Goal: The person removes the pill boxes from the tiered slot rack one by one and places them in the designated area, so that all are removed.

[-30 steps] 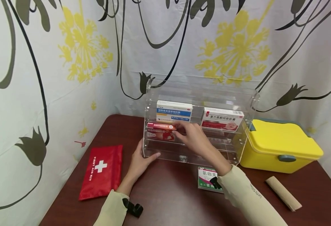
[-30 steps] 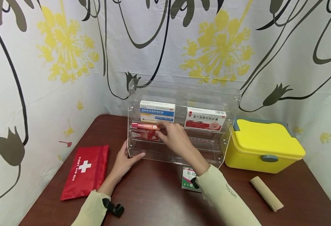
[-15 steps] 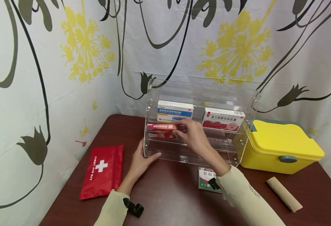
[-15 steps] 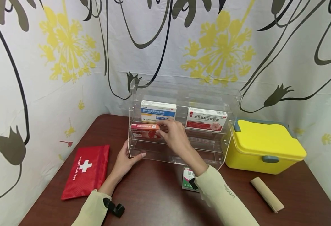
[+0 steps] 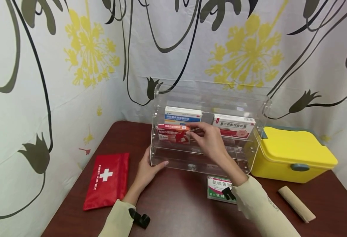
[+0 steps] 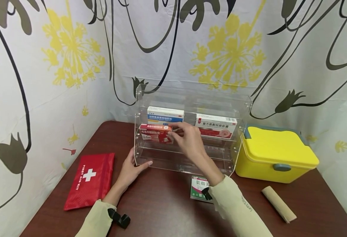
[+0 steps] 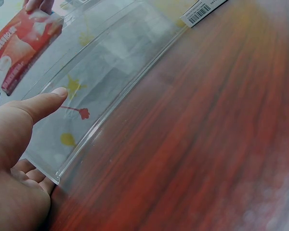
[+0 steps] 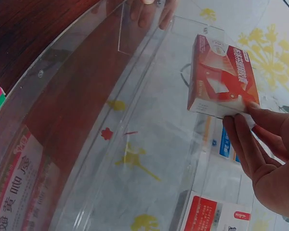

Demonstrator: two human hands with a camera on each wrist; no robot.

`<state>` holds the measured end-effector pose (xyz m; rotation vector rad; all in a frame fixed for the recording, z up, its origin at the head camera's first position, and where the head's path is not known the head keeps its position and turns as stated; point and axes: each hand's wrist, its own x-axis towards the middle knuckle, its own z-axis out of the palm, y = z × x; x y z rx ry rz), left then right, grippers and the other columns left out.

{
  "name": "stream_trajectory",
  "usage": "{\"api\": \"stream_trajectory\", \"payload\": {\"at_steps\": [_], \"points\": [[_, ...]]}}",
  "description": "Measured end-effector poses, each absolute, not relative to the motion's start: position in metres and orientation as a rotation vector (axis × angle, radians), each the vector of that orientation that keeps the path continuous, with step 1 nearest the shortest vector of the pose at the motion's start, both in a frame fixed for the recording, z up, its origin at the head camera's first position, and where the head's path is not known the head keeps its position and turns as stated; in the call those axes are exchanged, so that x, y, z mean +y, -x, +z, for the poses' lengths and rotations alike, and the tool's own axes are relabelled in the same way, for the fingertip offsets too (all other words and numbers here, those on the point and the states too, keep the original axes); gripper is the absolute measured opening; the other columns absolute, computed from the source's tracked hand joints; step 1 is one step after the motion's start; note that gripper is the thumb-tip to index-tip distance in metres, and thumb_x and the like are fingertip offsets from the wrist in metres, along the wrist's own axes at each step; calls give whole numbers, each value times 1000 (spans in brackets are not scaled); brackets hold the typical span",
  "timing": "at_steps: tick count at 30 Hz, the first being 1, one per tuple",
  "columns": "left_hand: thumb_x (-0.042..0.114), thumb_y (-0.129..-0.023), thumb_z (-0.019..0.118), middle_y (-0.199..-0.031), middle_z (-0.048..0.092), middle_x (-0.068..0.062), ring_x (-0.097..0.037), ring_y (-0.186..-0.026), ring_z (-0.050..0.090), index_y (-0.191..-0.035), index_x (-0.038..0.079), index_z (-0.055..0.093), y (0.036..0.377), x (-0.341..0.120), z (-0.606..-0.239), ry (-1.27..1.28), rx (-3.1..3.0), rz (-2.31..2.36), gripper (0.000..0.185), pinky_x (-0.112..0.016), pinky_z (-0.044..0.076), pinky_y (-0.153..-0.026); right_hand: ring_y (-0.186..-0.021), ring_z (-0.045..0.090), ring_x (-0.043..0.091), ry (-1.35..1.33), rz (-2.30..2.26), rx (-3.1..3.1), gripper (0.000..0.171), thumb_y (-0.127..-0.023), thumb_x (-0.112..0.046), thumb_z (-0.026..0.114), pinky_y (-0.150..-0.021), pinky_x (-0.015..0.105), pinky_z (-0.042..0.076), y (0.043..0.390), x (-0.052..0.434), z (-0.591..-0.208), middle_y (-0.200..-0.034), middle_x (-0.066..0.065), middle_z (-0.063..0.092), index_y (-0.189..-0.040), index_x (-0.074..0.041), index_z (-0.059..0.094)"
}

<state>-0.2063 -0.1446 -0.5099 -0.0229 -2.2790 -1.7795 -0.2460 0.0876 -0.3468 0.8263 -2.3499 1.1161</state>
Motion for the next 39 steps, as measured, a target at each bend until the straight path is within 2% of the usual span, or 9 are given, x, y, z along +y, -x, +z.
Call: {"api": "stream_trajectory", "payload": {"at_steps": [5,14,24,31,36,39], "points": [[41,-74,86,-141,48,5,-17,-126,46,-150,36,32,206,-145,-510,37,-2277,-1779,93,-44,37,-104,-81,71,15,-806,1135,-2316,24,-86,-9,77,-68,25,56,245,90,-340,-99,4,73,-110,-9,75],[36,-75,86,-139,49,7,-19,-126,48,-149,39,33,205,-144,-511,50,-2266,-1792,91,-45,38,-103,-84,70,11,-812,1126,-2274,25,-85,-12,78,-70,22,55,237,94,-329,-102,2,72,-110,-12,75],[36,-76,86,-143,48,1,-23,-127,47,-151,30,33,205,-145,-508,86,-2251,-1794,92,-49,37,-104,-83,70,10,-789,1225,-2331,27,-86,-17,78,-70,24,55,220,107,-327,-101,0,73,-112,-13,74],[35,-76,86,-139,52,-2,-23,-121,52,-150,32,34,206,-146,-510,75,-2244,-1800,90,-48,40,-100,-78,68,8,-715,1331,-2507,28,-83,-25,80,-68,27,56,208,117,-343,-97,-5,72,-110,-20,75],[12,-76,85,-134,57,-8,-21,-116,56,-150,23,37,206,-146,-513,85,-2236,-1773,90,-43,44,-96,-69,63,15,-724,1448,-2593,27,-83,-26,80,-56,26,51,198,124,-357,-94,-3,72,-108,-19,75],[0,-75,82,-133,58,-11,-24,-115,58,-150,18,37,207,-146,-513,107,-2218,-1772,90,-43,45,-93,-70,62,20,-731,1531,-2630,27,-83,-25,80,-55,28,51,190,127,-367,-96,-1,72,-109,-16,75]]}}
